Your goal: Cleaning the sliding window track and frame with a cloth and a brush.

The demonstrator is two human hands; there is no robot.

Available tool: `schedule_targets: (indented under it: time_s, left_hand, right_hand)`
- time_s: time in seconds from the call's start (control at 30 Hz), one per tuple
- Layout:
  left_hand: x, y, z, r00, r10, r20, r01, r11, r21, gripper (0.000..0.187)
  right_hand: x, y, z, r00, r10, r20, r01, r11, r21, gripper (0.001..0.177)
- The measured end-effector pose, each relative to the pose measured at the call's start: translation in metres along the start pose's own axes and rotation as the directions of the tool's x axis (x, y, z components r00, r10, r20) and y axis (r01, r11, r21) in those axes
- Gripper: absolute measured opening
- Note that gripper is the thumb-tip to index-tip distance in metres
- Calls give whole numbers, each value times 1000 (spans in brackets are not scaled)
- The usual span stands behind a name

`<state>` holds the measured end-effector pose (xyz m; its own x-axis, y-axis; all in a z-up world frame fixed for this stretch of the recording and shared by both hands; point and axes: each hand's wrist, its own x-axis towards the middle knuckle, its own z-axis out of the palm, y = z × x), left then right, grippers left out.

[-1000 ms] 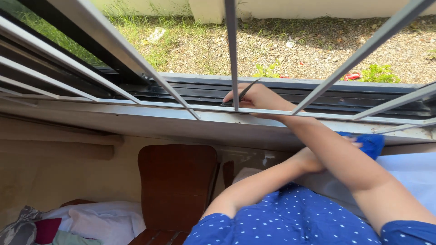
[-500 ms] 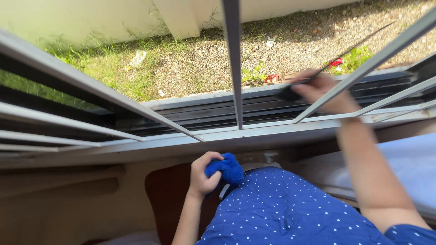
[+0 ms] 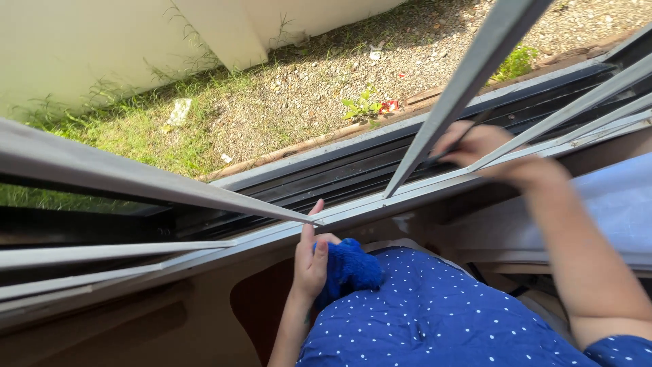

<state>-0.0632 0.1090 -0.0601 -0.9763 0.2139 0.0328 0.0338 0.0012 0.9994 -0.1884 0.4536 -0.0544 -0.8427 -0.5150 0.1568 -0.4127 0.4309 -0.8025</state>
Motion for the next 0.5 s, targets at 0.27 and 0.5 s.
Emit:
schedule_targets:
  time_s: [0.27,0.5]
  left_hand:
    - [15,-11,-5,995,58,83,-59,998,3,30]
    - [15,-13,-13,993,49,105,-53,998,32,20]
  right_hand:
    - [10,3,-1,700,246,-671,-337,941,-7,24]
    - [30,-52,71,902,274,-332,-305,951,-44,11]
